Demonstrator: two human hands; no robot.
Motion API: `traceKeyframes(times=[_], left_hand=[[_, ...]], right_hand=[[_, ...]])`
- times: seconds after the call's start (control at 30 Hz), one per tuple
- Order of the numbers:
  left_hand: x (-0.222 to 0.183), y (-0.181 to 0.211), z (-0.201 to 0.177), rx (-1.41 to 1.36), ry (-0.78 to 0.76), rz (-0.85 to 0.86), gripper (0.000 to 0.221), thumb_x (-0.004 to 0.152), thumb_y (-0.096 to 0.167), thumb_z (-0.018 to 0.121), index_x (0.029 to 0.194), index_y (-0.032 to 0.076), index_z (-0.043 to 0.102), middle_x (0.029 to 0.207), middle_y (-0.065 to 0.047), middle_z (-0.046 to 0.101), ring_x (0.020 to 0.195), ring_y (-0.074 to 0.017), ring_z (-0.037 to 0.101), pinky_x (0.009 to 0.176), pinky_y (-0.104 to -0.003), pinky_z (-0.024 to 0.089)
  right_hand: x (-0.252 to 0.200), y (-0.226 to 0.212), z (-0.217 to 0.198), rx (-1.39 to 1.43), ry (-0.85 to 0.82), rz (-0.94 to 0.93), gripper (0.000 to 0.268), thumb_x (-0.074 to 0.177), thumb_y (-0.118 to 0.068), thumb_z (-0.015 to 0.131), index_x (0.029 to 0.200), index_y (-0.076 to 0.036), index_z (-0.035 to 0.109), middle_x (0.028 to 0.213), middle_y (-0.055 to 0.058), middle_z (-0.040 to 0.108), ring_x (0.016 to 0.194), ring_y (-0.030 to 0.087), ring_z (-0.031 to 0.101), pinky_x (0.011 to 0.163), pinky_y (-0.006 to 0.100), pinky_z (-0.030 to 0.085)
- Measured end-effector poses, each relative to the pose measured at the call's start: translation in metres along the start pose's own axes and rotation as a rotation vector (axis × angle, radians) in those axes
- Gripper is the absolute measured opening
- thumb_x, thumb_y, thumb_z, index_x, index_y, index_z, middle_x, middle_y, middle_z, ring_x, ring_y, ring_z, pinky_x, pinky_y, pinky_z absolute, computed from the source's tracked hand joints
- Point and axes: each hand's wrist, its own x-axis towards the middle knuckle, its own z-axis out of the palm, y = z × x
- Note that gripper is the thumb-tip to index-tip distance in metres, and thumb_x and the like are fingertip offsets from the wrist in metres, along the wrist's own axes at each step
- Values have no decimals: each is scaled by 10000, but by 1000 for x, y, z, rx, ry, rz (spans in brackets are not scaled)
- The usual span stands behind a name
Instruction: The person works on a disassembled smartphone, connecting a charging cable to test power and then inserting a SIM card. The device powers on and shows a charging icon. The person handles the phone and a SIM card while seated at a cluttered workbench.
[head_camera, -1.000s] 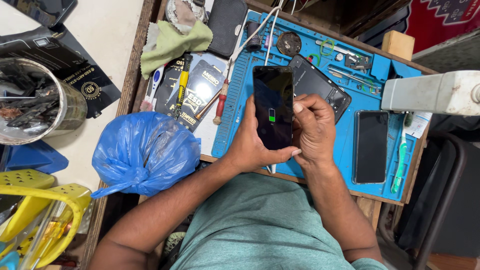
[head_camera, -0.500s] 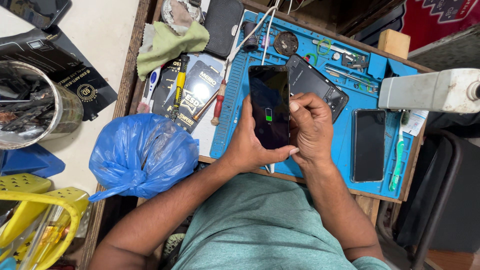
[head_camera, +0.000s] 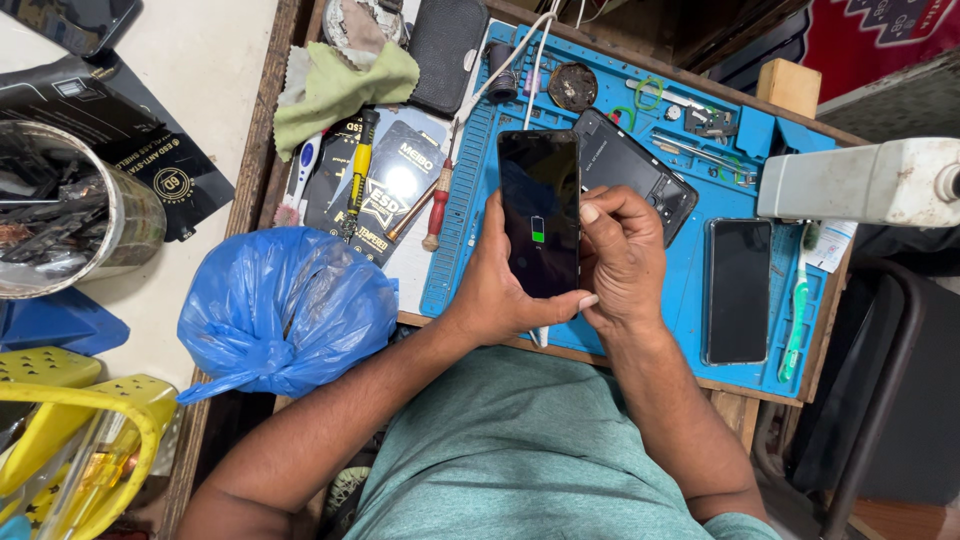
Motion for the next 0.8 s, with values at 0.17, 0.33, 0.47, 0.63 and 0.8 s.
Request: traceKeyframes(times=[0.17,0.33,0.47,0.63,0.8], left_hand=[[0,1,0,59,16,25,1145,741,285,935,1561,-5,189,1398,-170,488,1343,-257,574,1135,-391,534],[0,0,1,21,22,12,1125,742,290,933,1555,-3,212,1403,-160,502,1342,-243,578,1146,-378,525],[1,1,2,-27,45,31,1135,737,288,937,1564,-5,217,1417,-159,503,1347,-241,558,1163,-373,495],[1,2,3,36,50,53,1126,742,281,937,1565,-3,224,1420,-162,512,1346,-255,555,1177,-385,474],[1,5,1,54,38,44,1094,756,284,930,1557,0,240,1438,-169,504,1368,-265,551,1178,-395,478]], right_hand=[[0,1,0,6,-6,-4,112,999,-104,734,945,-54,650,956,18,655,808,87,653,721,263,596],[0,1,-1,14,22,18,102,979,-96,720,924,-54,645,948,13,654,799,90,656,707,266,598],[2,1,2,-10,14,-3,114,998,-82,725,924,-50,645,930,16,642,766,80,617,668,248,561],[2,2,0,12,15,4,103,989,-68,717,918,-41,647,939,22,647,779,86,621,676,234,543],[3,2,1,14,26,17,104,993,-55,700,905,-43,646,923,27,650,761,87,624,662,234,547]])
